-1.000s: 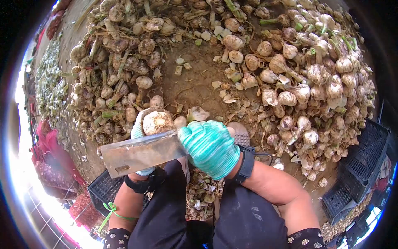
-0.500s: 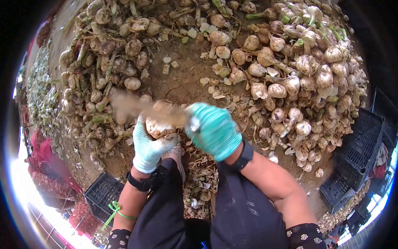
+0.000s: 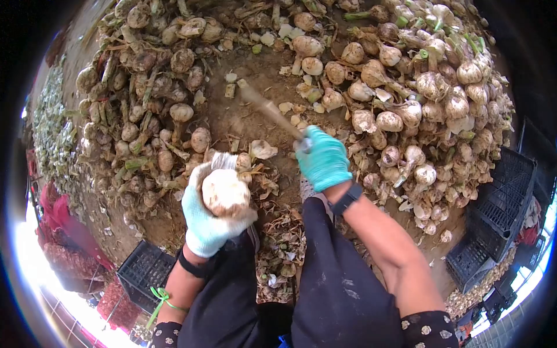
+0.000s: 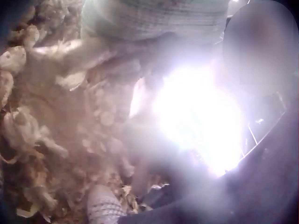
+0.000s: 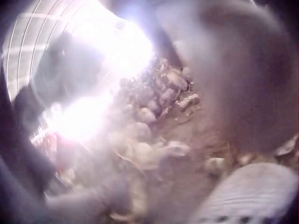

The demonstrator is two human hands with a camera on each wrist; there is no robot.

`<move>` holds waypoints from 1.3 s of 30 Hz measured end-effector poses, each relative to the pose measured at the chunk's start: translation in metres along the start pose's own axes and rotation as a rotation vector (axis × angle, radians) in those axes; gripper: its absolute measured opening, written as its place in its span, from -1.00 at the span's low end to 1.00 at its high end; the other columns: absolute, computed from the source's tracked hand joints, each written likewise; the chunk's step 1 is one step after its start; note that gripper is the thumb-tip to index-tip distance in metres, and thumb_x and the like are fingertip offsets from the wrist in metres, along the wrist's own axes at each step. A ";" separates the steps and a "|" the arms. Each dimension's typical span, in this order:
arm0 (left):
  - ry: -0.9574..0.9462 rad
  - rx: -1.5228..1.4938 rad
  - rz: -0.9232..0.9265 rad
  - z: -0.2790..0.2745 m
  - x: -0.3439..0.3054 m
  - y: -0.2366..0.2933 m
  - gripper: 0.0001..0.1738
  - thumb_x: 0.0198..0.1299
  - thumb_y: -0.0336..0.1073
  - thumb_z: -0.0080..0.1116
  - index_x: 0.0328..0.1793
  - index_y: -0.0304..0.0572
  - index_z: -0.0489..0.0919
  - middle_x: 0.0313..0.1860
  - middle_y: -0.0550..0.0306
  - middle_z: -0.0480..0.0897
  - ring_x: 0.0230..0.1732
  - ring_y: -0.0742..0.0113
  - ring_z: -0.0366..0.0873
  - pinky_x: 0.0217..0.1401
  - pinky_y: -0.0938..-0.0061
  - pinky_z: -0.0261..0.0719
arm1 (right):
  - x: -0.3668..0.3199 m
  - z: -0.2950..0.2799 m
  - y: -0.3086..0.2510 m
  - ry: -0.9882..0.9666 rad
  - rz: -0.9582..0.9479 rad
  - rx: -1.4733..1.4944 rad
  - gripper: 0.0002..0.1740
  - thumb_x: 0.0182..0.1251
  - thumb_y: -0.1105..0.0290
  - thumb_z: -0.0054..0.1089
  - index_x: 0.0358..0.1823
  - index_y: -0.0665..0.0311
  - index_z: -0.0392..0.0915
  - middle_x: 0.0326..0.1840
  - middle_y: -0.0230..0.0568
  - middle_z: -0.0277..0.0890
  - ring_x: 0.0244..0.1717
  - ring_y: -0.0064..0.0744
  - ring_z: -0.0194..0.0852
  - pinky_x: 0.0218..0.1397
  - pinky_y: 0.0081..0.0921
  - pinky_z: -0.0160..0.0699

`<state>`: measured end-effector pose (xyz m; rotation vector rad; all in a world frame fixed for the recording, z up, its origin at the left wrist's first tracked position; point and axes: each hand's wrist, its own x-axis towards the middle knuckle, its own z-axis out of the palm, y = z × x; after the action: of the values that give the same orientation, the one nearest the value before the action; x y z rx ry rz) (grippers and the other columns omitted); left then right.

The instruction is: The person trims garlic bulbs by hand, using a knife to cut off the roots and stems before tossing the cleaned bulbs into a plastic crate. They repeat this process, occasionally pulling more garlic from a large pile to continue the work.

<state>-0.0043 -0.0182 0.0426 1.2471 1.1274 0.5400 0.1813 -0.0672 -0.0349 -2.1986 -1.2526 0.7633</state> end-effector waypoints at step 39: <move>-0.070 1.297 -0.288 -0.080 0.106 -0.059 -0.21 -0.26 -0.28 0.29 0.20 -0.23 0.26 0.13 -0.17 0.37 0.15 0.02 0.33 0.20 0.33 0.29 | -0.011 -0.015 0.019 -0.118 0.303 0.509 -0.67 -0.06 0.35 0.32 -0.27 0.36 0.48 -0.56 -0.47 0.40 -0.52 -0.71 0.24 -0.41 -0.68 0.34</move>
<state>-0.0464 0.0902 -0.0450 2.0845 1.6116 -0.5910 0.1983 -0.0878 -0.0334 -1.9509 -0.6737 1.1963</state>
